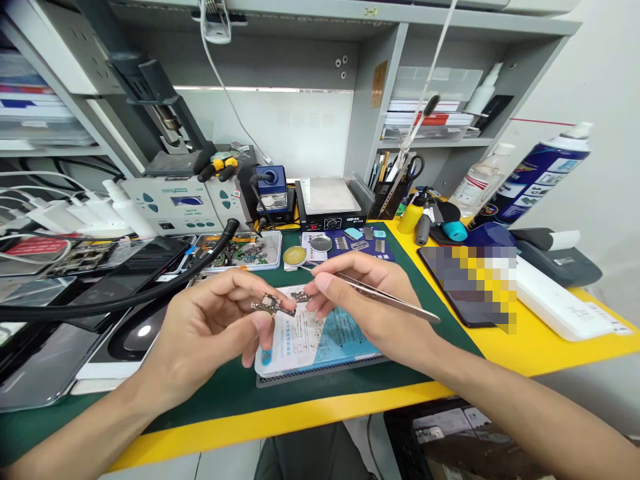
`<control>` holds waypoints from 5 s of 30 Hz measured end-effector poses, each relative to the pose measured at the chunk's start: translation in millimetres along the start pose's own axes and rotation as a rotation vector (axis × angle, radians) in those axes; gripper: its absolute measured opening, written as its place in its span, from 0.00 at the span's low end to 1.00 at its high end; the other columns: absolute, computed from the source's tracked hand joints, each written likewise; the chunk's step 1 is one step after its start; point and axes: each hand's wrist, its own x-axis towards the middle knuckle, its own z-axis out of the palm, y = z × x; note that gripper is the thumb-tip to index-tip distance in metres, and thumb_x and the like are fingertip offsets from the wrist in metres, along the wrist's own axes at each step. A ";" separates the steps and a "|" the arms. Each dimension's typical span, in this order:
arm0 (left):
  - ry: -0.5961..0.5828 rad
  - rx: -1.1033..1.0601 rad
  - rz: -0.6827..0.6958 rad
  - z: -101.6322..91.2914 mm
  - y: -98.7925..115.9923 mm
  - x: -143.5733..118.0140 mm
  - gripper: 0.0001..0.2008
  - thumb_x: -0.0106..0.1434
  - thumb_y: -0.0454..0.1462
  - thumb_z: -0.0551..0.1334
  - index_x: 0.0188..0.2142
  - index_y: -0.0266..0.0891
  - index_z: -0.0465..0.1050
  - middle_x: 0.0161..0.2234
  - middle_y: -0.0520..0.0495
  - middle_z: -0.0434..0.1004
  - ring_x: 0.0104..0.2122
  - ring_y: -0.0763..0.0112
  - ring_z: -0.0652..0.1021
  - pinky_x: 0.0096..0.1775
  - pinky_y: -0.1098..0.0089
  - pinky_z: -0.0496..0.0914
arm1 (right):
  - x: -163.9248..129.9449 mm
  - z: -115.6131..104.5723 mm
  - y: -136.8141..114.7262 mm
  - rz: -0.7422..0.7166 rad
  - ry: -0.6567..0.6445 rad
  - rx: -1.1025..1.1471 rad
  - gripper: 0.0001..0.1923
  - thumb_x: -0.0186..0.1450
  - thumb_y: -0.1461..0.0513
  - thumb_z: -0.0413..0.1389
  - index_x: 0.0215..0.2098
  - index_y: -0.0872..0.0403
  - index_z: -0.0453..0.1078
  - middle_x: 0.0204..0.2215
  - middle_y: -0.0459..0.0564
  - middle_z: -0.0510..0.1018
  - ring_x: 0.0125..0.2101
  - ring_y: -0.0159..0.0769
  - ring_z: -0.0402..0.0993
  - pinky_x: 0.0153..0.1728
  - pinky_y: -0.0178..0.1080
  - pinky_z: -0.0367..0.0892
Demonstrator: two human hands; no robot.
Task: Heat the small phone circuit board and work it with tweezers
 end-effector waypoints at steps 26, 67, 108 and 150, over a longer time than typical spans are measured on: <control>-0.211 -0.269 -0.223 -7.2 -8.4 7.1 0.08 0.61 0.32 0.65 0.41 0.33 0.76 0.29 0.46 0.81 0.21 0.75 0.76 0.23 0.75 0.72 | -14.1 -2.5 -11.0 -0.552 -0.111 -0.525 0.17 0.63 0.71 0.65 0.46 0.46 0.80 0.41 0.46 0.86 0.42 0.36 0.84 0.45 0.34 0.79; -0.172 -0.309 -0.338 -6.3 -1.4 10.2 0.12 0.58 0.40 0.71 0.35 0.32 0.81 0.24 0.47 0.75 0.19 0.76 0.72 0.22 0.74 0.71 | -9.5 -1.6 -16.7 -0.604 -0.132 -0.526 0.16 0.66 0.71 0.62 0.47 0.47 0.80 0.38 0.49 0.87 0.39 0.39 0.85 0.39 0.36 0.81; -0.024 0.040 -0.099 -12.4 -6.9 8.2 0.09 0.64 0.41 0.68 0.40 0.40 0.84 0.30 0.52 0.72 0.22 0.79 0.74 0.26 0.75 0.69 | -9.7 -2.8 -9.8 -0.694 -0.181 -0.653 0.11 0.67 0.71 0.61 0.45 0.54 0.78 0.39 0.50 0.86 0.41 0.33 0.85 0.47 0.32 0.79; 0.176 0.200 0.160 -7.0 -10.2 3.6 0.09 0.63 0.37 0.70 0.43 0.40 0.80 0.40 0.48 0.76 0.30 0.77 0.76 0.30 0.76 0.75 | -11.8 -5.4 -4.2 -0.884 -0.140 -0.834 0.11 0.68 0.71 0.59 0.47 0.56 0.75 0.40 0.54 0.86 0.41 0.32 0.84 0.46 0.31 0.79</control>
